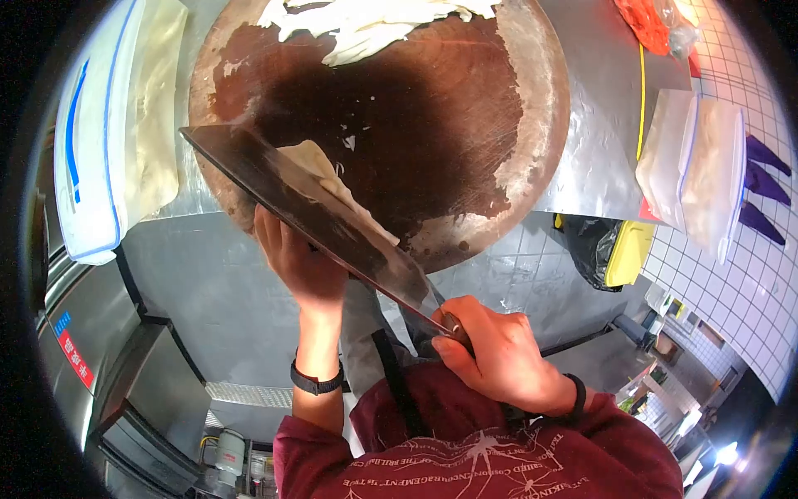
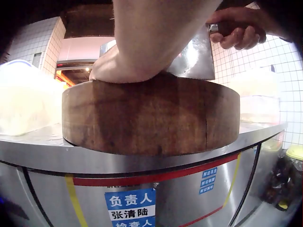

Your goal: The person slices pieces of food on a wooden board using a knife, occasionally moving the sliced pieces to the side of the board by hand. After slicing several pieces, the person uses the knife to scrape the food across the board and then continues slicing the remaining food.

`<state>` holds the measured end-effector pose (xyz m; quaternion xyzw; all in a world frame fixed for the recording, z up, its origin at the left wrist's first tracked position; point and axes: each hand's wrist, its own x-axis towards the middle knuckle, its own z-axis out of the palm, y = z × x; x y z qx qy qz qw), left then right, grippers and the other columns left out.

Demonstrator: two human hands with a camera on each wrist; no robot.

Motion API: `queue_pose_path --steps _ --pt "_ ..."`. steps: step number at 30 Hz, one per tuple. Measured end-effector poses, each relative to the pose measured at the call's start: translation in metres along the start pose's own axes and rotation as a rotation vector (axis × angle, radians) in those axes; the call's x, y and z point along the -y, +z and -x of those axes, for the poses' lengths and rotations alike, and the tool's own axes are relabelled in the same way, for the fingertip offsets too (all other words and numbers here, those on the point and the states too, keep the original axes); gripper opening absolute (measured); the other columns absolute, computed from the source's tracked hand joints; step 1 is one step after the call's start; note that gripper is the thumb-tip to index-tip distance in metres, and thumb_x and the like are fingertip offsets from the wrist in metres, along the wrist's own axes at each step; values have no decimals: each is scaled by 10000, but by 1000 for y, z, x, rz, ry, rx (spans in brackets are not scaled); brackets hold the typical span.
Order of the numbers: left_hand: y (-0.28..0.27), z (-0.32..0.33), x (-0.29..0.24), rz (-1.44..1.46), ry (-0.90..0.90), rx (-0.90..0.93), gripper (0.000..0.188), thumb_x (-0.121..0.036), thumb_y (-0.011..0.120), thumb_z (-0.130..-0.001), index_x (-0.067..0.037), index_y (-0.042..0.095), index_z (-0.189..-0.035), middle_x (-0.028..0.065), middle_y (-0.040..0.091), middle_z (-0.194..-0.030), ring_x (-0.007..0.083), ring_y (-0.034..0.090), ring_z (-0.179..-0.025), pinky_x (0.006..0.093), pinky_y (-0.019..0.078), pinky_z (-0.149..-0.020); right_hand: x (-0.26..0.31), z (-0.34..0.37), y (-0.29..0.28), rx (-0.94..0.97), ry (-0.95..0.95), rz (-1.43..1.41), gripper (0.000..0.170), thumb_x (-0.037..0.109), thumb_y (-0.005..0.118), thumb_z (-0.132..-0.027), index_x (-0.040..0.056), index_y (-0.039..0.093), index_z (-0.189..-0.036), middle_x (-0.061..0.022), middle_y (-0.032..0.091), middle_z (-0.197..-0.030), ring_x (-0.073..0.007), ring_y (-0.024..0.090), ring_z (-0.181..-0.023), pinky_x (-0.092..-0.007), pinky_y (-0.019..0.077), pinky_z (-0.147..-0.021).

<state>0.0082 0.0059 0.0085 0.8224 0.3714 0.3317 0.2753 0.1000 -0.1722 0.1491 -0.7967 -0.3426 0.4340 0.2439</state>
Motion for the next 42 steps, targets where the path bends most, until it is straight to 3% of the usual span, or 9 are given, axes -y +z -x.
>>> queue_pose_path --steps 10,24,34,42 --pt "2 -1 3 -4 14 -29 286 -52 735 -716 -84 637 -983 64 643 -1081 280 599 -1074 481 407 -1038 -19 26 -2 6 50 44 241 89 662 -859 37 551 -1066 -151 628 -741 -379 645 -652 -408 499 -573" --pt "2 -1 2 -12 34 -45 265 -55 718 -731 -91 635 -980 53 652 -1082 270 602 -1068 471 402 -1045 4 -3 -10 14 39 19 225 78 658 -868 31 543 -1056 -152 617 -725 -379 648 -652 -404 495 -570" --pt "1 -3 -1 -81 -10 -41 256 -88 725 -695 -107 647 -938 91 597 -1146 300 556 -1150 507 386 -1062 -23 18 -11 37 22 12 218 91 658 -869 35 548 -1048 -136 614 -723 -360 645 -634 -404 494 -571" --pt "-2 -3 -3 -86 -13 -26 243 -119 735 -720 -100 644 -945 103 597 -1167 308 553 -1166 528 357 -1077 -10 15 -10 23 -5 71 223 109 662 -871 36 552 -1051 -139 625 -716 -372 648 -639 -420 500 -565"
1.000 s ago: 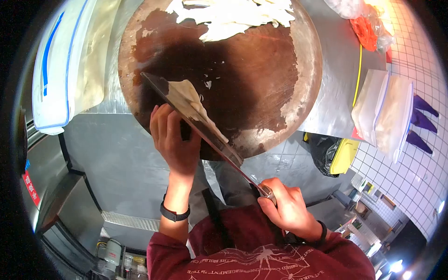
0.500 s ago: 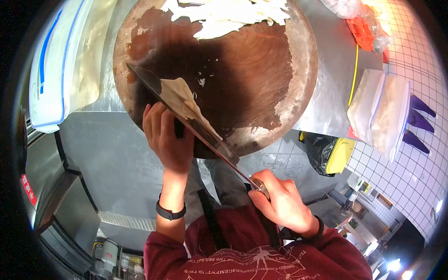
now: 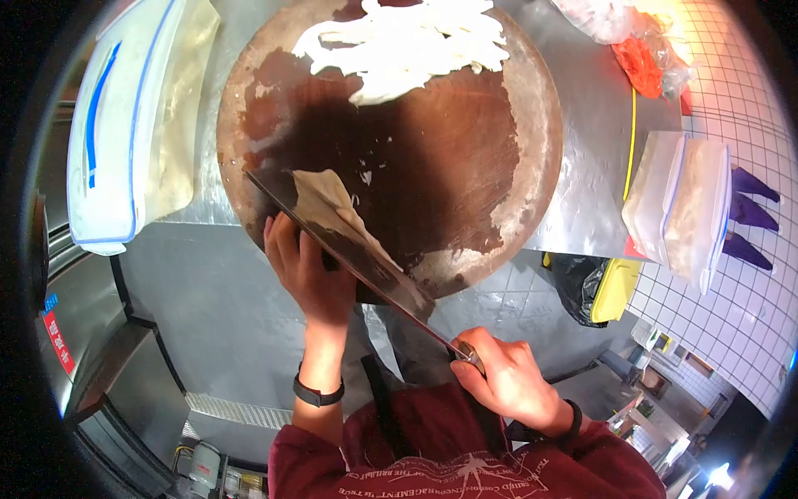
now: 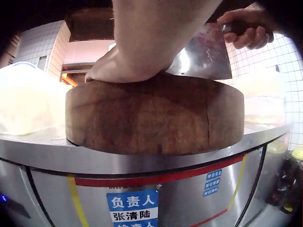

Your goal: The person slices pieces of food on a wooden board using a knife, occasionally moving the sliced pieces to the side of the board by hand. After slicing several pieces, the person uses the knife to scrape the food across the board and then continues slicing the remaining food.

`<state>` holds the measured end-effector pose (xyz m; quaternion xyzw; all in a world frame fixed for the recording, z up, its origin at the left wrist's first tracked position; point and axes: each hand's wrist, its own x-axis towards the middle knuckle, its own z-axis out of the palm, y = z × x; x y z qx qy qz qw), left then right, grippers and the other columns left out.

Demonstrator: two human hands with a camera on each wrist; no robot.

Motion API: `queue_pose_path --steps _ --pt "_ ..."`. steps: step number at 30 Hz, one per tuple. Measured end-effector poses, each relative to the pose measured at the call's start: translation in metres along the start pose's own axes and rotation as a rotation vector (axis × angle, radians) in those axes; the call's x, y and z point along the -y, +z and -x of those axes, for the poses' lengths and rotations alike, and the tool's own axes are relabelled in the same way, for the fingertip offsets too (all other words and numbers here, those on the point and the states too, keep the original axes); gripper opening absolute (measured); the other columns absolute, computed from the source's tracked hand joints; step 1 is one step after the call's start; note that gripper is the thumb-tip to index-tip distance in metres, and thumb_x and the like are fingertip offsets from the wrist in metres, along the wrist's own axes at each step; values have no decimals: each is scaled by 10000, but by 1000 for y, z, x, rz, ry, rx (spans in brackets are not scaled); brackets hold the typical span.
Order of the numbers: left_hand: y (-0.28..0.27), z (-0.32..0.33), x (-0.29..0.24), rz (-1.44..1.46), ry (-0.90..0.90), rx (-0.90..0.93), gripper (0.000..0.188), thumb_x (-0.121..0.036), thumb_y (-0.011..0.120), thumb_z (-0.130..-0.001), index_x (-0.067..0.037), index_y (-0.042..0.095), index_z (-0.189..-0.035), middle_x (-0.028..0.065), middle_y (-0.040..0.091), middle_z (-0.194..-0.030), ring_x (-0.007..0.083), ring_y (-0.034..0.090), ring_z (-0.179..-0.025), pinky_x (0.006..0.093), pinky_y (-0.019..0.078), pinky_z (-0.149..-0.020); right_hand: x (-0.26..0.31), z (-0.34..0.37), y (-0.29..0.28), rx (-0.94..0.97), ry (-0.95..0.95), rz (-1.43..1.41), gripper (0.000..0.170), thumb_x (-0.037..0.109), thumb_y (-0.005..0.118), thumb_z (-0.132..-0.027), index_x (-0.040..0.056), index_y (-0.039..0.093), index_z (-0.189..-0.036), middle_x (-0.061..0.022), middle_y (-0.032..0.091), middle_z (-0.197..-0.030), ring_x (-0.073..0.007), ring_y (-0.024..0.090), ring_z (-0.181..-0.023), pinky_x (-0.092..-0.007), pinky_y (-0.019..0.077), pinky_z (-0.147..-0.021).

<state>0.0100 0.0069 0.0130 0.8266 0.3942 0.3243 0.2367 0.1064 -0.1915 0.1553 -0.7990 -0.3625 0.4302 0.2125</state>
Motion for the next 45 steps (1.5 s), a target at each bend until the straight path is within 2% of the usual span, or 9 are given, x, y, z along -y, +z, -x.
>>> queue_pose_path --steps 4,14,28,37,39,43,45 --pt "1 2 1 -29 -9 2 262 -130 738 -737 -99 647 -980 108 595 -1183 304 564 -1161 540 342 -1083 6 -5 -6 14 18 11 212 114 666 -873 35 553 -1035 -154 632 -704 -387 648 -646 -439 501 -564" --pt "0 2 0 -4 -13 23 246 -108 706 -751 -106 631 -985 89 590 -1164 293 552 -1172 511 322 -1106 27 -22 -3 4 34 -6 183 115 637 -907 24 525 -1020 -160 624 -700 -398 637 -637 -453 485 -555" --pt "1 2 1 11 1 16 231 -91 706 -747 -117 631 -963 71 589 -1149 282 552 -1171 504 331 -1099 14 0 14 -41 84 -60 168 112 629 -908 30 533 -1019 -169 630 -721 -419 639 -682 -454 488 -583" --pt "2 1 1 0 0 7 235 -84 717 -743 -113 631 -959 63 606 -1138 276 563 -1160 512 333 -1093 29 -34 11 -34 53 -62 197 142 636 -922 34 522 -1042 -168 636 -709 -423 639 -691 -452 489 -580" --pt "1 1 1 -5 2 26 237 -86 721 -747 -111 629 -965 67 603 -1146 283 557 -1169 523 333 -1088 36 -41 10 14 132 -154 203 170 618 -941 35 516 -1054 -176 640 -725 -426 639 -704 -457 494 -596" --pt "0 2 2 -10 5 33 242 -87 720 -751 -109 627 -973 73 600 -1158 293 552 -1171 528 331 -1088 32 -31 12 5 164 -191 214 199 603 -954 36 516 -1061 -187 641 -741 -428 639 -713 -464 495 -610" --pt "-2 3 4 -6 22 81 309 -58 735 -722 -34 614 -1006 140 571 -1235 370 507 -1183 556 333 -1098 28 -17 15 -11 169 -143 225 209 601 -954 37 516 -1071 -186 644 -751 -426 641 -724 -471 493 -616"
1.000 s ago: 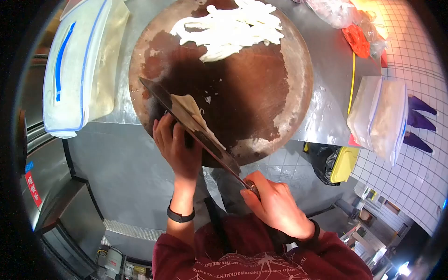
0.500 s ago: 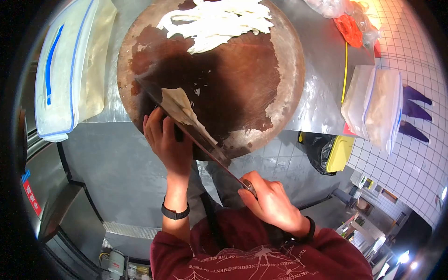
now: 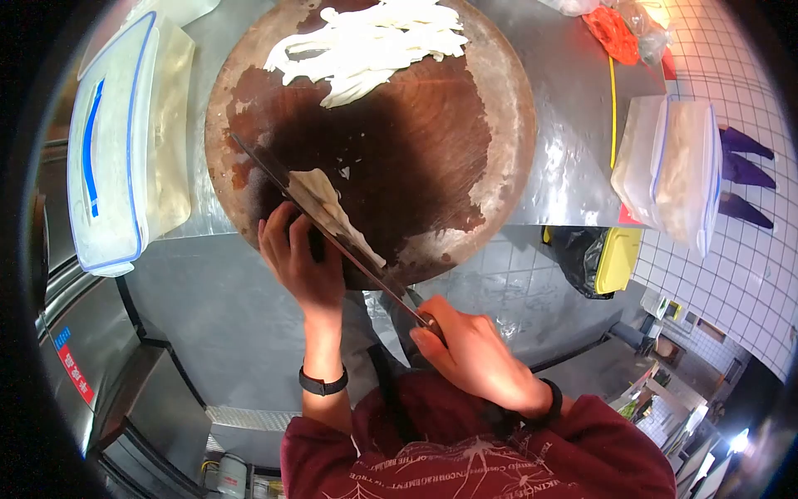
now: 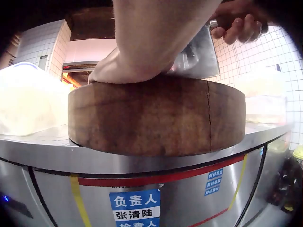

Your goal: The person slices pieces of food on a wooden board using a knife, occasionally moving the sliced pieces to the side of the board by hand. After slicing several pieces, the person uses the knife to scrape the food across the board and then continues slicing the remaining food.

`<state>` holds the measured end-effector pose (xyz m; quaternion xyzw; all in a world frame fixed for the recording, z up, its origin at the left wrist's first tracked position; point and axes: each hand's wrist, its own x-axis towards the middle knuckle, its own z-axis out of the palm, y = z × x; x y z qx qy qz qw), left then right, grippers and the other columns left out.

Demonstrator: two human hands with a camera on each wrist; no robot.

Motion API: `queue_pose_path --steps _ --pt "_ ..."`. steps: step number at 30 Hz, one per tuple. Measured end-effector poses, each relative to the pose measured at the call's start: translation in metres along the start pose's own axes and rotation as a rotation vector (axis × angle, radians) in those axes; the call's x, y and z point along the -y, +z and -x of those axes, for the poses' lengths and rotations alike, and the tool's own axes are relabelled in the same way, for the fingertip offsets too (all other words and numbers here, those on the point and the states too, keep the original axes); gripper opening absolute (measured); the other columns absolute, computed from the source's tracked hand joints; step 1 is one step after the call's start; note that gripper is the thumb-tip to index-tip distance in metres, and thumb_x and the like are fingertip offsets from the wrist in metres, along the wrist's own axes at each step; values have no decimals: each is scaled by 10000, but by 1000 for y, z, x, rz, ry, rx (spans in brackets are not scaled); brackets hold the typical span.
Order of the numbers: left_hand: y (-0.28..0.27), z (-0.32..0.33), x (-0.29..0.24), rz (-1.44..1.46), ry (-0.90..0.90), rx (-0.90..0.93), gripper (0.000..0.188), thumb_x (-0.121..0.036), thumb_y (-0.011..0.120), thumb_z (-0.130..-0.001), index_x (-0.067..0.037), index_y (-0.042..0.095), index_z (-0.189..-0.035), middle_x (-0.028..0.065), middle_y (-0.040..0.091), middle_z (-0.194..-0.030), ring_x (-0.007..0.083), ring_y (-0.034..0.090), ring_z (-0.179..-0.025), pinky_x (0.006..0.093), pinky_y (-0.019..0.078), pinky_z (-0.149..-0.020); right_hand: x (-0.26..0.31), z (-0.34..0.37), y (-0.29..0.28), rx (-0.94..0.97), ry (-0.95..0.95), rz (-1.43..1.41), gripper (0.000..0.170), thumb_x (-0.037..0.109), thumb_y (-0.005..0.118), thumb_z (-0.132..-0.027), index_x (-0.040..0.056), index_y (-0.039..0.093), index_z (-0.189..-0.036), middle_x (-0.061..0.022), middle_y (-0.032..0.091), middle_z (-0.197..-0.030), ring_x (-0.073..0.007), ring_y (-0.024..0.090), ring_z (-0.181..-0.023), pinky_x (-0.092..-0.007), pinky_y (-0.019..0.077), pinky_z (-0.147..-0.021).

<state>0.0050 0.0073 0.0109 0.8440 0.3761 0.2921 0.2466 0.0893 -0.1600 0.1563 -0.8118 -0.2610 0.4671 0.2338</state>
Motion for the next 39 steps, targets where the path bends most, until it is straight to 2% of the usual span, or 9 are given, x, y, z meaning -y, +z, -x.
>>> queue_pose_path --steps 7,10,14,17,22,24,31,33,39 --pt "2 3 4 45 54 -10 267 -65 717 -741 -13 615 -982 129 579 -1193 367 521 -1183 557 331 -1081 -5 0 11 -42 -41 -14 248 236 608 -945 41 509 -1063 -179 663 -809 -423 643 -753 -488 501 -624" --pt "2 7 5 56 -31 48 508 -164 744 -765 14 585 -1213 154 550 -1258 383 473 -1208 496 341 -1054 2 -20 11 -29 -110 -63 276 289 580 -959 46 490 -1054 -168 666 -817 -410 642 -766 -495 493 -608" --pt "1 8 7 -70 93 43 606 -225 760 -764 17 546 -1276 198 533 -1226 366 461 -1216 471 368 -1028 -4 -17 14 -41 -140 -93 279 303 570 -963 50 498 -1056 -169 670 -824 -410 641 -767 -496 494 -616" --pt "3 11 3 110 -78 21 608 -238 760 -765 25 547 -1271 204 526 -1257 387 462 -1206 484 362 -1034 -15 5 14 1 -49 -94 262 266 601 -928 55 530 -1067 -148 667 -828 -394 644 -759 -471 504 -647" --pt "3 10 10 -10 41 54 588 -234 755 -766 21 571 -1263 203 522 -1266 393 475 -1183 474 364 -1026 -17 11 11 13 -44 -143 258 285 557 -966 41 498 -1024 -162 671 -813 -401 640 -748 -492 493 -616" --pt "4 9 9 1 75 22 546 -399 701 -852 31 601 -1172 222 556 -1243 427 500 -1175 580 324 -1062 -11 -3 12 8 -59 -129 258 288 558 -966 42 498 -1017 -158 671 -815 -400 640 -746 -489 491 -609" --pt "5 7 5 64 40 -4 488 -331 726 -842 22 607 -1158 216 557 -1248 423 500 -1179 568 332 -1059 -8 -8 22 -77 -110 -94 269 299 556 -968 42 490 -1009 -158 670 -820 -402 639 -747 -483 490 -596" --pt "4 8 8 3 60 21 515 -164 741 -780 9 585 -1239 201 539 -1251 377 477 -1180 463 371 -1020 -16 5 22 -59 -73 -70 268 297 558 -968 41 490 -1012 -163 670 -825 -404 640 -753 -482 493 -600" --pt "1 4 3 23 53 26 461 -96 719 -786 10 598 -1218 157 550 -1249 364 493 -1148 457 378 -1003 -15 6 19 -49 -60 -51 265 282 566 -965 36 485 -1020 -175 666 -818 -419 635 -750 -489 496 -607"
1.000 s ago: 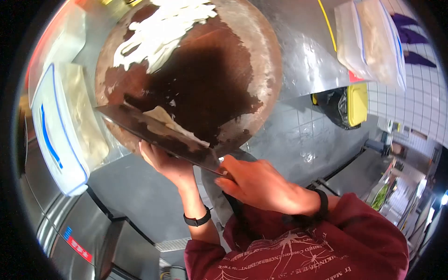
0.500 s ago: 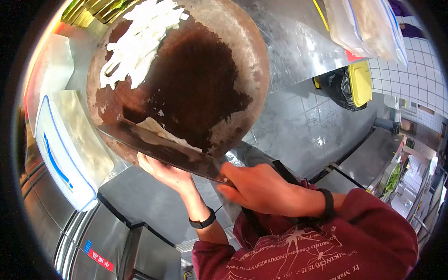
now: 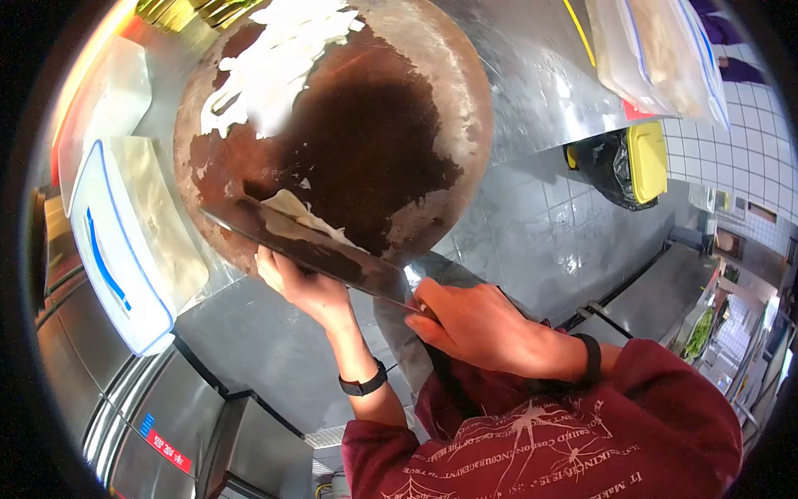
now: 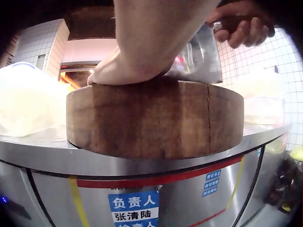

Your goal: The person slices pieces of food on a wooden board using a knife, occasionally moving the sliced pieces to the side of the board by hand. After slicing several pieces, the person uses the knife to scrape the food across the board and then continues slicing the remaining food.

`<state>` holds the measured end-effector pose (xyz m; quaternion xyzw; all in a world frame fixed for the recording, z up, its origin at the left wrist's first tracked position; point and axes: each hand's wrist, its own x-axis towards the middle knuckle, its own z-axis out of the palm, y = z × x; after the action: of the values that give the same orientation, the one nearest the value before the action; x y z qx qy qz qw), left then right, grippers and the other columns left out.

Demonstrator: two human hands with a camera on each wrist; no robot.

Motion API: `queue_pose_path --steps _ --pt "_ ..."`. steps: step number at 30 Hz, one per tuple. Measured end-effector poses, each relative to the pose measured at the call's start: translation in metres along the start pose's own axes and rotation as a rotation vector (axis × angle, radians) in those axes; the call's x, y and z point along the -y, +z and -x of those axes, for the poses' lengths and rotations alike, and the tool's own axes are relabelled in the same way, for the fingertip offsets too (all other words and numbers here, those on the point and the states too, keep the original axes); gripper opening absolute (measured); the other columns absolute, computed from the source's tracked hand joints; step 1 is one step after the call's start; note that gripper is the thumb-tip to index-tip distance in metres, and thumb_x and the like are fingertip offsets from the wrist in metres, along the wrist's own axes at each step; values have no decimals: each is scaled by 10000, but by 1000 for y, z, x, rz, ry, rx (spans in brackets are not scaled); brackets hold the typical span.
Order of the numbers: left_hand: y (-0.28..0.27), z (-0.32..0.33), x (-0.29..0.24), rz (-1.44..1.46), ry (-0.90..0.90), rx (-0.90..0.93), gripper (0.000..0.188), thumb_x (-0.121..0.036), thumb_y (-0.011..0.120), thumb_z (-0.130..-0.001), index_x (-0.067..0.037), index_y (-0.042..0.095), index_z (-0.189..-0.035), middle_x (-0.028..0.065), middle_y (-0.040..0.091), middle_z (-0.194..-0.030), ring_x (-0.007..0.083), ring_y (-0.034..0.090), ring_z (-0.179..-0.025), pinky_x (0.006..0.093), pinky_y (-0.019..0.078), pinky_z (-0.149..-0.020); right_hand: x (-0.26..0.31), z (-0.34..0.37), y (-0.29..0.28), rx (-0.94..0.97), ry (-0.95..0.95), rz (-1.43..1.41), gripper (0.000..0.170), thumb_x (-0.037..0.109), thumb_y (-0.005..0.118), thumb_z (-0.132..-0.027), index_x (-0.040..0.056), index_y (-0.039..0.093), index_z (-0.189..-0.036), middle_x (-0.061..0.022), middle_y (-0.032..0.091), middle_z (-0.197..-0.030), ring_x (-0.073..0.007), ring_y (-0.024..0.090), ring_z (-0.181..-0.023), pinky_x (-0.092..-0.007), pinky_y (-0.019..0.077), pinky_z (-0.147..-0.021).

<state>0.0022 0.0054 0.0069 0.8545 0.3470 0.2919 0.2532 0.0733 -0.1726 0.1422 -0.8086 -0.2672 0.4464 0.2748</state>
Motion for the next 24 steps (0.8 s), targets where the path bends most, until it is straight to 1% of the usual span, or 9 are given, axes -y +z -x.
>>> queue_pose_path --steps 4,8,10,13,14,16,18,21,24 --pt "2 1 4 -28 28 -16 424 -36 701 -762 18 606 -1172 146 553 -1239 373 489 -1165 451 382 -1005 19 -47 9 -115 -162 -23 272 276 569 -965 28 463 -1001 -203 646 -774 -448 617 -739 -510 480 -602" --pt "1 -3 -1 -32 -18 -19 404 -25 706 -737 14 607 -1127 144 551 -1227 385 484 -1170 465 380 -1010 24 -56 8 -108 -206 -4 275 270 582 -959 27 455 -985 -222 633 -751 -457 610 -744 -517 468 -599" --pt "1 -3 -5 9 -68 -49 360 -21 700 -738 6 608 -1086 143 555 -1225 385 481 -1184 480 374 -1022 14 -27 3 -68 -62 50 259 257 586 -956 32 465 -1001 -222 633 -749 -463 612 -747 -514 469 -604" --pt "0 -5 -7 -7 -50 -42 289 -16 694 -741 -16 604 -1015 137 580 -1215 358 502 -1187 509 340 -1087 1 6 -6 -10 43 81 247 247 580 -959 34 473 -1022 -224 629 -755 -473 608 -755 -516 474 -621" --pt "0 -4 -6 -13 -81 -60 289 -16 694 -741 -16 604 -1015 137 580 -1215 358 502 -1187 509 340 -1087 2 3 -6 15 34 106 247 247 580 -959 34 473 -1022 -224 629 -755 -473 608 -755 -516 474 -621" --pt "2 -6 -4 -9 -49 -89 204 -75 703 -762 -96 621 -948 72 599 -1139 296 543 -1154 518 338 -1087 7 -10 3 -40 45 57 240 242 571 -967 31 488 -1043 -234 619 -753 -481 604 -755 -516 470 -632" --pt "1 -9 -6 -20 -46 -102 188 -75 696 -767 -102 620 -937 67 600 -1132 298 545 -1149 511 340 -1087 22 -31 0 -9 80 81 243 246 568 -972 25 498 -1047 -244 611 -747 -481 603 -754 -519 461 -632" --pt "-1 -9 -9 4 -57 -63 234 -38 703 -759 -58 622 -978 102 606 -1166 349 524 -1163 528 344 -1091 24 -33 -1 -47 -24 31 244 248 565 -975 22 504 -1044 -248 606 -735 -484 602 -754 -523 454 -633" --pt "0 -7 -6 27 -69 -89 209 -49 700 -772 -61 627 -968 101 613 -1147 355 531 -1147 530 343 -1088 6 -7 0 -41 75 70 229 230 572 -969 21 502 -1029 -239 608 -726 -481 605 -750 -513 460 -627"
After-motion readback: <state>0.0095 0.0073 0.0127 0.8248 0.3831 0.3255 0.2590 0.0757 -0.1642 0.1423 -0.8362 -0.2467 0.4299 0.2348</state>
